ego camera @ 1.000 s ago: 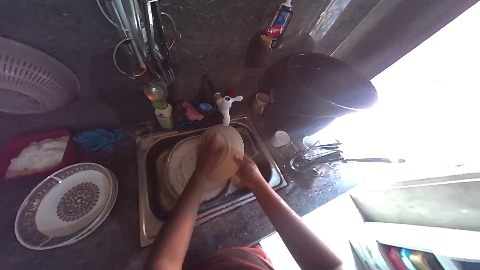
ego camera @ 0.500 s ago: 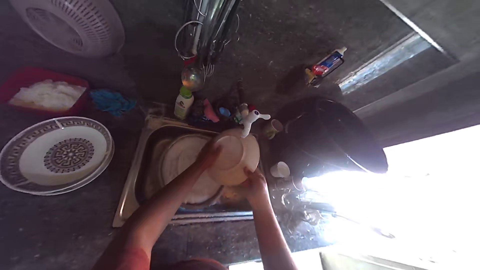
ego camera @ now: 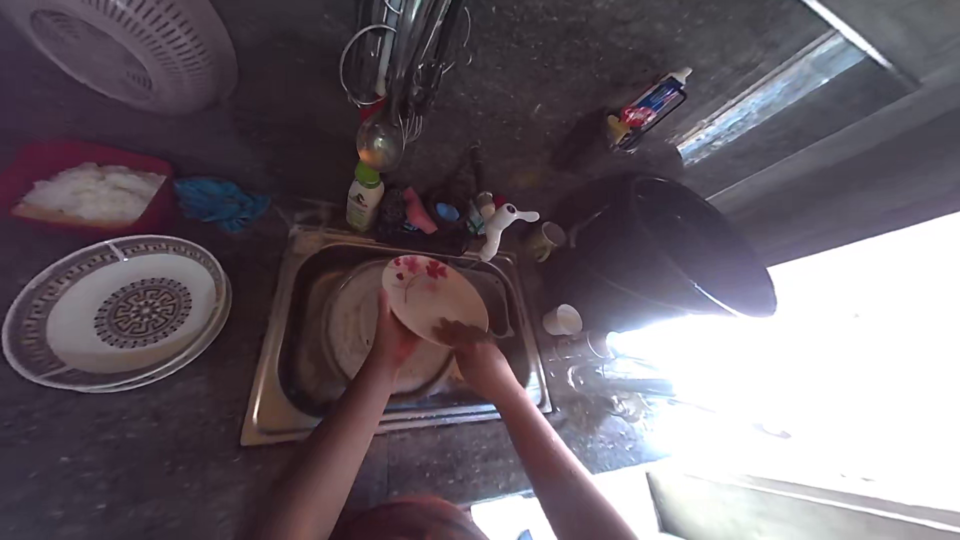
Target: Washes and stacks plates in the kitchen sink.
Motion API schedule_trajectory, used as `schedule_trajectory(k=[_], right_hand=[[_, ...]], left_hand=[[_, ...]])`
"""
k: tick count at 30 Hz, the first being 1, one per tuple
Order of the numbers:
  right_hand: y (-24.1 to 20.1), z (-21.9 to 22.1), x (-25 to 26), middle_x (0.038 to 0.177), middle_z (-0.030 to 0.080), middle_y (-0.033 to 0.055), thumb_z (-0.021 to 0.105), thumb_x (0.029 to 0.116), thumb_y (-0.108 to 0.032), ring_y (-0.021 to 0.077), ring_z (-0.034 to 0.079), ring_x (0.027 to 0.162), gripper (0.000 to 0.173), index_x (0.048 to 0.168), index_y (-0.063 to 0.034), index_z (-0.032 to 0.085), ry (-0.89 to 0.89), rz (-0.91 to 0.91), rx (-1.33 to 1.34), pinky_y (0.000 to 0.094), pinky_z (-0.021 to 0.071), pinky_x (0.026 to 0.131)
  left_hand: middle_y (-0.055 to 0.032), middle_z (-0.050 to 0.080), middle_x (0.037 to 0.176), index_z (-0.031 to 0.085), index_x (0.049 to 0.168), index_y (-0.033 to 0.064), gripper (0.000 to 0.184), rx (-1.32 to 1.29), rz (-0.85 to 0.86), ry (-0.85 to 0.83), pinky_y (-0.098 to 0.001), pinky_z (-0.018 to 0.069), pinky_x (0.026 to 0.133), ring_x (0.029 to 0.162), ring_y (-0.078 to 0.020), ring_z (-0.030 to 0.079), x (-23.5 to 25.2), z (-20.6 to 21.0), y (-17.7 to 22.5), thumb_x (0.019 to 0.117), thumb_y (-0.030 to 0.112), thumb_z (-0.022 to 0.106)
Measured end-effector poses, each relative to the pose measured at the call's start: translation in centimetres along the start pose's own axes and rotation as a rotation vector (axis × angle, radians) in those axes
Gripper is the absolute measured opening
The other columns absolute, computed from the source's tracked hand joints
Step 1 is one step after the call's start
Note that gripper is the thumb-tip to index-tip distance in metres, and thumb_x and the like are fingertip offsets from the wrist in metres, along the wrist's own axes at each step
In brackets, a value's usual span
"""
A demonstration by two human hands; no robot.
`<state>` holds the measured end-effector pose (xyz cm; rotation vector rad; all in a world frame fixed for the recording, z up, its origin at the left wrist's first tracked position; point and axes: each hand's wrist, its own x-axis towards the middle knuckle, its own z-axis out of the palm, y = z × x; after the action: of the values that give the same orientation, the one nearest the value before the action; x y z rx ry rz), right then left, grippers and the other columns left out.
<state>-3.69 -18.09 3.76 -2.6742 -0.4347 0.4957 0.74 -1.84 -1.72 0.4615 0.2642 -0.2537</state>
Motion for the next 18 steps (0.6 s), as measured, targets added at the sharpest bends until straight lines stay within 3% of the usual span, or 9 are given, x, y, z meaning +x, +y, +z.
schedule_trajectory(k=[2, 3, 7, 9, 12, 13, 16, 17, 18], right_hand=[[0.8, -0.3, 0.5, 0.165, 0.034, 0.0128, 0.05, 0.1065, -0.024, 0.0331, 0.031, 0.153, 0.049, 0.154, -0.0139, 0.048, -0.13, -0.046, 0.07, 0.0498, 0.0219, 0.126], [1.1, -0.4, 1.1, 0.168, 0.026, 0.0168, 0.052, 0.1057, -0.032, 0.0355, 0.023, 0.156, 0.057, 0.157, -0.0093, 0.042, -0.156, -0.06, 0.153, 0.0521, 0.0168, 0.127], [3.3, 1.0, 6.2, 0.167, 0.017, 0.0271, 0.044, 0.1032, -0.058, 0.0437, 0.012, 0.157, 0.083, 0.161, -0.0007, 0.026, 0.229, 0.145, -0.024, 0.0619, 0.0079, 0.126], [3.2, 1.6, 7.9, 0.168, 0.011, 0.0281, 0.042, 0.1039, -0.057, 0.0446, 0.005, 0.157, 0.086, 0.161, 0.0034, 0.02, 0.299, 0.149, -0.067, 0.0651, 0.0028, 0.124], [2.3, 1.9, 8.2, 0.169, 0.026, 0.0123, 0.035, 0.108, -0.048, 0.0308, 0.018, 0.158, 0.065, 0.161, -0.0106, 0.033, 0.227, -0.162, -0.158, 0.0553, 0.0099, 0.128], [3.1, 1.5, 8.7, 0.167, 0.032, 0.0098, 0.04, 0.1068, -0.049, 0.0297, 0.022, 0.157, 0.062, 0.159, -0.0165, 0.04, 0.259, -0.19, -0.178, 0.0548, 0.0136, 0.127], [6.7, -1.0, 9.7, 0.162, 0.038, 0.0174, 0.046, 0.1058, -0.048, 0.0415, 0.028, 0.152, 0.06, 0.155, -0.013, 0.045, 0.386, 0.038, -0.212, 0.0619, 0.0135, 0.124], [7.1, -2.0, 9.6, 0.166, 0.028, 0.0202, 0.047, 0.1059, -0.047, 0.0451, 0.019, 0.154, 0.063, 0.157, -0.0106, 0.041, 0.363, 0.144, -0.168, 0.0634, 0.0092, 0.125], [7.3, -2.5, 9.3, 0.167, 0.025, 0.0204, 0.05, 0.1046, -0.047, 0.0434, 0.019, 0.155, 0.067, 0.158, -0.009, 0.038, 0.36, 0.219, -0.124, 0.0619, 0.012, 0.125]], left_hand=[[-0.0153, 0.066, 0.119, 0.044, 0.141, 0.007, 0.044, 0.089, -0.034, 0.102, -0.0421, 0.0593, 0.085, 0.104, -0.0244, 0.069, -0.5, 0.0, 0.1, 0.1108, 0.031, 0.023], [-0.015, 0.067, 0.116, 0.046, 0.138, 0.006, 0.04, 0.118, -0.049, 0.136, -0.0417, 0.0595, 0.084, 0.101, -0.0237, 0.069, -0.5, 0.0, 0.1, 0.1092, 0.026, 0.026], [-0.016, 0.066, 0.115, 0.05, 0.135, 0.005, 0.038, 0.188, -0.134, 0.259, -0.042, 0.0589, 0.083, 0.101, -0.0244, 0.068, -1.5, 1.6, -1.7, 0.1088, 0.027, 0.032], [-0.0161, 0.064, 0.121, 0.048, 0.138, 0.0052, 0.039, 0.192, -0.132, 0.235, -0.0426, 0.0569, 0.088, 0.107, -0.0242, 0.066, -1.5, 2.2, -2.9, 0.1093, 0.026, 0.032], [-0.0153, 0.065, 0.12, 0.05, 0.136, 0.0056, 0.039, 0.206, -0.114, 0.22, -0.0443, 0.0572, 0.088, 0.108, -0.0243, 0.066, -0.9, 1.6, -2.6, 0.1099, 0.029, 0.033], [-0.0157, 0.066, 0.12, 0.05, 0.137, 0.0056, 0.04, 0.217, -0.118, 0.227, -0.0445, 0.0577, 0.088, 0.108, -0.0249, 0.067, -0.9, 1.4, -2.2, 0.1103, 0.03, 0.033], [-0.0167, 0.064, 0.128, 0.048, 0.143, 0.0083, 0.046, 0.236, -0.138, 0.247, -0.0452, 0.0578, 0.09, 0.112, -0.0263, 0.067, -1.4, 1.1, -0.8, 0.1108, 0.037, 0.033], [-0.0172, 0.064, 0.128, 0.048, 0.144, 0.0087, 0.046, 0.252, -0.137, 0.26, -0.0459, 0.0579, 0.09, 0.112, -0.0269, 0.067, -1.5, 1.2, -0.4, 0.1109, 0.038, 0.033], [-0.0174, 0.063, 0.129, 0.047, 0.144, 0.0088, 0.045, 0.277, -0.125, 0.272, -0.0463, 0.0576, 0.09, 0.113, -0.0271, 0.066, -1.5, 1.3, 0.1, 0.111, 0.037, 0.034]])
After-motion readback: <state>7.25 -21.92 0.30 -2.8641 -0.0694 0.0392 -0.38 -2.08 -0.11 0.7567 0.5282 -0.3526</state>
